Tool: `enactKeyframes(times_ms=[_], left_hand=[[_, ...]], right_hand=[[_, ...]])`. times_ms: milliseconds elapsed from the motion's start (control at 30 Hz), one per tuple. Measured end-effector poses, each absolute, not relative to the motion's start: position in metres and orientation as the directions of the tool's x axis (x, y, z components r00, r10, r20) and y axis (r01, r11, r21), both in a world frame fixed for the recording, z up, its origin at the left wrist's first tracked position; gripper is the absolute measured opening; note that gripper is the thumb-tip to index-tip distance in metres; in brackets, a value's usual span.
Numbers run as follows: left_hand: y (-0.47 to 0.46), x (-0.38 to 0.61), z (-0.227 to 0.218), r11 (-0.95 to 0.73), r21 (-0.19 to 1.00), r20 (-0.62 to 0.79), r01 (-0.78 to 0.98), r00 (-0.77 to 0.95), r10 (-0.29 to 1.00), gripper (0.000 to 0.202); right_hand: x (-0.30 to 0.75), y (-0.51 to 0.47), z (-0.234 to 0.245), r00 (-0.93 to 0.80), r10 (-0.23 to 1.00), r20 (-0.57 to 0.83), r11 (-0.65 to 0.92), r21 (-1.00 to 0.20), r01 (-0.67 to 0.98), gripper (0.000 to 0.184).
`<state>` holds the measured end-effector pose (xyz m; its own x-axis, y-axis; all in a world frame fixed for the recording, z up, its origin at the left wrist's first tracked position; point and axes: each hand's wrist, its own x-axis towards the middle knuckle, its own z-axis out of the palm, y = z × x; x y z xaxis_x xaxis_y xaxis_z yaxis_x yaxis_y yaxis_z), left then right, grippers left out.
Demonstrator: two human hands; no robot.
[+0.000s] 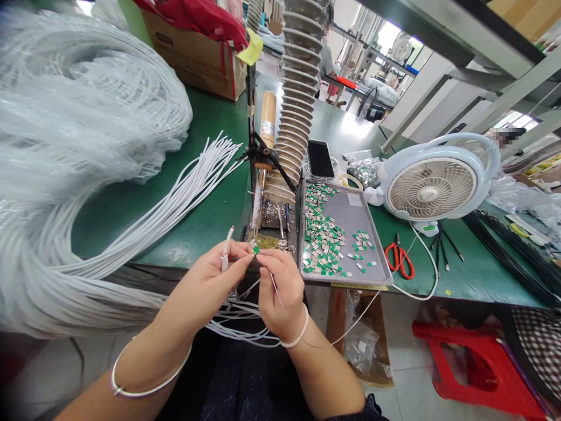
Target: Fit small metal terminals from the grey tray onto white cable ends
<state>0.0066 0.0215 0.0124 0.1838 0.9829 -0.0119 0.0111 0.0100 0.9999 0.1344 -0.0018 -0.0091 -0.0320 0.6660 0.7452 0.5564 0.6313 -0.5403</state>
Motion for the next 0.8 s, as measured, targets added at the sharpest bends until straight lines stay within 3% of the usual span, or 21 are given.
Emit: enactKeyframes(times_ms=[200, 367, 500, 633, 800], left_hand=[[0.007, 0.001, -0.001, -0.066, 0.979, 0.012, 0.191, 0.270, 0.963, 0.022], [-0.006, -0.005, -0.002, -0.227, 0.891, 0.133, 0.394, 0.251, 0.959, 0.019], [-0.009, -0.009, -0.002, -0.115, 0.874, 0.007, 0.472, 0.226, 0.974, 0.021], [-0.006, -0.009, -0.003, -0.059, 0.912, -0.050, 0.406, 0.252, 0.966, 0.022], [-0.001, -0.007, -0.011, 0.158, 0.984, -0.180, 0.086, 0.407, 0.895, 0.018]], right_hand=[[0.140, -0.013, -0.015, -0.017, 0.721, 0.692, 0.592, -0.604, 0.533, 0.029], [0.147, -0.022, -0.012, 0.046, 0.721, 0.691, 0.544, -0.606, 0.581, 0.030], [0.158, -0.022, -0.006, 0.113, 0.718, 0.687, 0.464, -0.593, 0.658, 0.028], [0.182, -0.011, 0.005, 0.148, 0.746, 0.649, 0.298, -0.525, 0.797, 0.020], [0.212, 0.012, 0.013, 0.098, 0.888, 0.450, 0.097, -0.391, 0.915, 0.015]])
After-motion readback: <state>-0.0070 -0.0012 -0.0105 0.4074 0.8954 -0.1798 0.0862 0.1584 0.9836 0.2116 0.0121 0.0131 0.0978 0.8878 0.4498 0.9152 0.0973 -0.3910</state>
